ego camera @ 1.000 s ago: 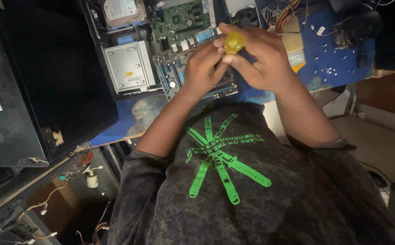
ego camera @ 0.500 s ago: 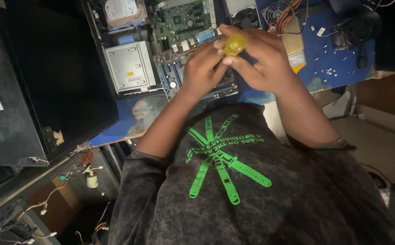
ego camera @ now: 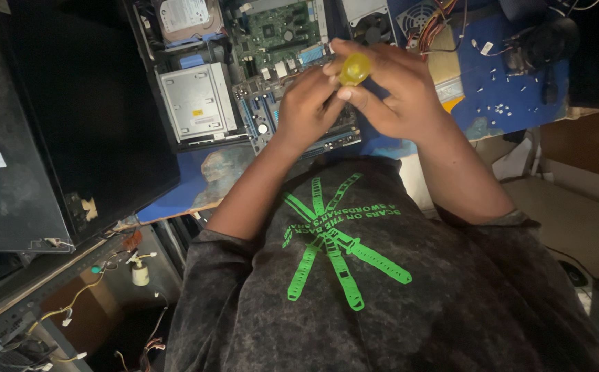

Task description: The person uses a yellow-handled screwdriver to remove and install screws on a desktop computer motherboard. They repeatedly loosen and tighten screws at different locations on the board while the case remains open on a cluttered workbench.

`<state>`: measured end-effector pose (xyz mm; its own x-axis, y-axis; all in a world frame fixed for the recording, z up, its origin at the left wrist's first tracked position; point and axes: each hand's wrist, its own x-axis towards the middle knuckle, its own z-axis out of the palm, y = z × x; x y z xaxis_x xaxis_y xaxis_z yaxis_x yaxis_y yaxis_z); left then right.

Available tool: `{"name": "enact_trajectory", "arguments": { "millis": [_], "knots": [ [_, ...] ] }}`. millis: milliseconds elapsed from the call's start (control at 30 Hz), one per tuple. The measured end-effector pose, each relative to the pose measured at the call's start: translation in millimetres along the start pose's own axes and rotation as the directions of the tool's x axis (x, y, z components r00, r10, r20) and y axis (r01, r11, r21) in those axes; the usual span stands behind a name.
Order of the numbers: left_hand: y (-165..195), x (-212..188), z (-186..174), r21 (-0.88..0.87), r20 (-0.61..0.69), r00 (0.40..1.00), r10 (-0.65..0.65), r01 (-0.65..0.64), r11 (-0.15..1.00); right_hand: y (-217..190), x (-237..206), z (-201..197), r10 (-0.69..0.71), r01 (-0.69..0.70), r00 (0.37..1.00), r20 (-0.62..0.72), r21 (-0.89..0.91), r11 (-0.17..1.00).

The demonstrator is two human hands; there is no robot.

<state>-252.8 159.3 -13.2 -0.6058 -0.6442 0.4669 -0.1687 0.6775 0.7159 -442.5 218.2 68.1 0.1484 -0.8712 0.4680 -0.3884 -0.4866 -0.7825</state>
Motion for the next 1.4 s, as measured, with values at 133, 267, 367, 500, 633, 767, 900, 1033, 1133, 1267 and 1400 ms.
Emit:
{"name": "enact_trajectory", "arguments": {
  "millis": [133, 267, 367, 500, 633, 767, 900, 1033, 1133, 1267, 1400],
  "knots": [
    [-2.9, -4.4, 2.5, 0.023, -0.03, 0.999, 0.022, -0.022, 1.0, -4.3, -0.3, -0.6, 0.02, -0.021, 0.999, 0.027, 0.028, 0.999],
    [-2.9, -5.4, 6.6, 0.032, -0.039, 0.999, 0.03, -0.029, 0.999, -6.9, 2.0, -0.2, -0.024, 0.024, 0.999, 0.021, 0.033, 0.999],
    [-1.7, -3.8, 4.8, -0.006, -0.018, 1.0, 0.009, -0.01, 1.0, -7.6, 3.4, 0.5, -0.048, 0.048, 0.999, -0.011, -0.051, 0.998],
    [-0.3, -0.9, -0.6, 0.032, 0.021, 0.999, 0.04, -0.04, 0.999, -9.0, 2.2, 2.9, -0.015, 0.01, 0.99, -0.142, -0.041, 0.999],
    [-1.6, -4.0, -7.5, -0.023, 0.189, 0.981, -0.05, 0.055, 0.998, -10.0, -0.6, 0.2, -0.017, 0.014, 0.996, -0.09, -0.038, 0.999],
    [-5.2, -5.7, -10.0, -0.059, 0.216, 0.976, -0.04, 0.054, 0.997, -11.6, -1.4, -2.6, -0.016, 0.014, 0.999, -0.043, -0.056, 0.998],
    [-4.3, -2.4, -9.6, -0.053, 0.167, 0.986, -0.018, 0.027, 0.998, -15.7, 1.9, -4.1, -0.009, 0.006, 0.999, -0.038, -0.062, 0.998],
    [0.2, 2.0, -11.2, -0.061, 0.152, 0.988, -0.018, 0.027, 0.998, -19.0, 6.0, -5.6, 0.012, -0.013, 1.0, -0.014, -0.025, 1.0],
    [3.9, 1.9, -13.0, -0.067, 0.113, 0.993, -0.016, 0.024, 0.997, -15.0, 3.2, -6.3, -0.017, 0.017, 1.0, -0.013, 0.018, 1.0],
    [6.9, -5.3, -15.0, -0.133, -0.021, 1.0, 0.023, -0.026, 0.991, 10.4, -14.3, -4.8, 0.008, -0.008, 0.998, -0.057, -0.001, 1.0],
    [10.3, -30.6, -23.4, -0.383, -0.09, 0.978, -0.187, 0.14, 0.913, 66.2, -37.1, 12.8, 0.338, -0.348, 0.936, -0.098, -0.115, 0.93]
  ]
}}
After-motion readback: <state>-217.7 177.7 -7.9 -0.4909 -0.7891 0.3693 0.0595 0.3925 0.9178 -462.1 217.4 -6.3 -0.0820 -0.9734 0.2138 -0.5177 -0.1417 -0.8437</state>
